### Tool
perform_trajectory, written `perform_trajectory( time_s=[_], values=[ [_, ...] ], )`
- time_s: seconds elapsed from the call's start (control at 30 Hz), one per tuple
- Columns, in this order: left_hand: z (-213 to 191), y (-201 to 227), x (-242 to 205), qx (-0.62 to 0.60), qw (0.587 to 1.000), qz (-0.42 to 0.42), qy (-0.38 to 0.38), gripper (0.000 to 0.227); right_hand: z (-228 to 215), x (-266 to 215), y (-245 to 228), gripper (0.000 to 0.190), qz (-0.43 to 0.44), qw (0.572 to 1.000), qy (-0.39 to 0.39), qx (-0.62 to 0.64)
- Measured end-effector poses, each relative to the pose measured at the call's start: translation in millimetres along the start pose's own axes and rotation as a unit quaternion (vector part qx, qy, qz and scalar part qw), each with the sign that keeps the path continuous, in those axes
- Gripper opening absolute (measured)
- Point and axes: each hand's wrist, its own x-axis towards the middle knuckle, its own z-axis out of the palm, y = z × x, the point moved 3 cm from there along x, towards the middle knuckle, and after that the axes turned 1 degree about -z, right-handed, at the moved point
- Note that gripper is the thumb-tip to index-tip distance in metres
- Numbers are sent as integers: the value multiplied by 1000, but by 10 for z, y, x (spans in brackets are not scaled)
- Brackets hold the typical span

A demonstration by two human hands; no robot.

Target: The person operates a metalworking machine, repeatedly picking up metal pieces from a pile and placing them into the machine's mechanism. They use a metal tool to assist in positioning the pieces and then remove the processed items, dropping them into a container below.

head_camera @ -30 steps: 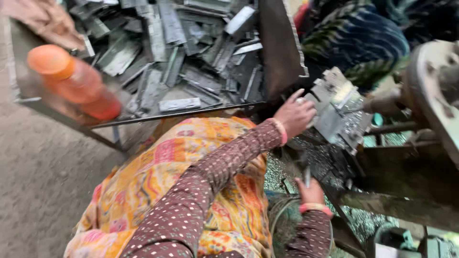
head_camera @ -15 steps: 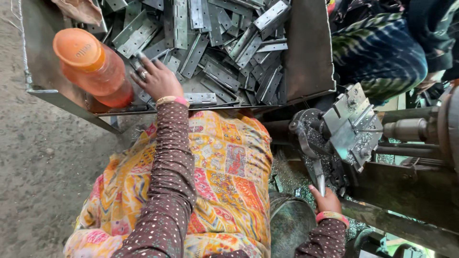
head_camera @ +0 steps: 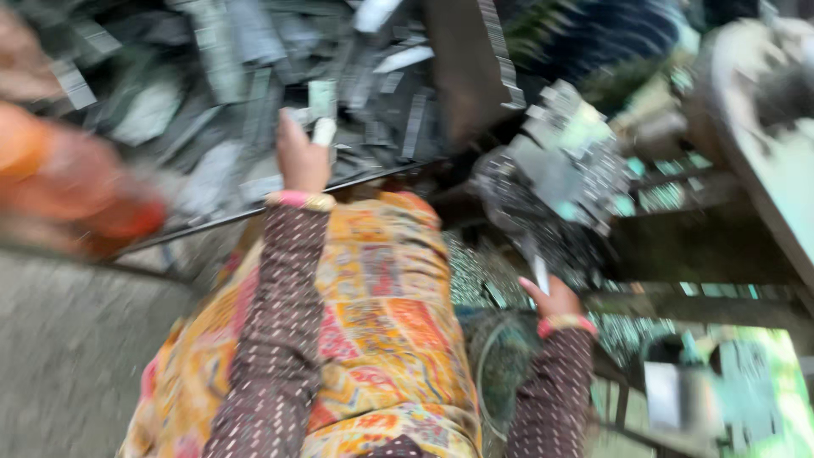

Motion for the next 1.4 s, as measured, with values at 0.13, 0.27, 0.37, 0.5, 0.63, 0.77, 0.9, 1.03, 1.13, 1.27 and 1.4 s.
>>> perform_trajectory(
  time_s=[0.13, 0.27, 0.37, 0.5, 0.63, 0.77, 0.9, 1.03, 1.13, 1.27, 1.4],
  values=[
    [161, 1192, -472, -32, 991, 75, -108, 45, 248, 107, 79, 59, 20, 1000, 20, -13],
    [633, 2362, -954, -5, 964, 250, -85, 20, 252, 51, 24, 60, -14, 1000, 21, 16],
    [1275, 2775, -1242, 187, 867, 450, -101, 23, 247, -11, -92, 63, -12, 999, 17, -26],
    [1849, 2777, -1607, 282, 795, 462, -275, 80, 210, -91, -147, 64, 10, 1000, 5, -27],
    [1783, 2671, -1639, 308, 788, 427, -319, 80, 276, -88, -128, 68, 28, 998, -56, 24],
    [1646, 2691, -1894, 328, 735, 470, -363, 66, 137, 84, -192, 67, 7, 997, -82, 4],
    [1723, 2554, -2073, 304, 758, 450, -361, 37, -42, 87, -292, 67, 34, 993, -113, -3],
    [2080, 2581, -1916, 266, 783, 438, -353, 40, -45, 17, -268, 60, 1, 998, -58, -1],
    [2072, 2612, -1886, 264, 786, 449, -333, 40, 267, 48, -102, 54, 31, 998, -46, -14],
    [2060, 2656, -1749, 313, 759, 428, -377, 42, 1050, -155, 142, 45, 15, 996, 18, 89],
    [2048, 2580, -1709, 281, 760, 430, -398, 41, 1191, -159, 183, 45, -20, 996, 66, 55]
  ],
)
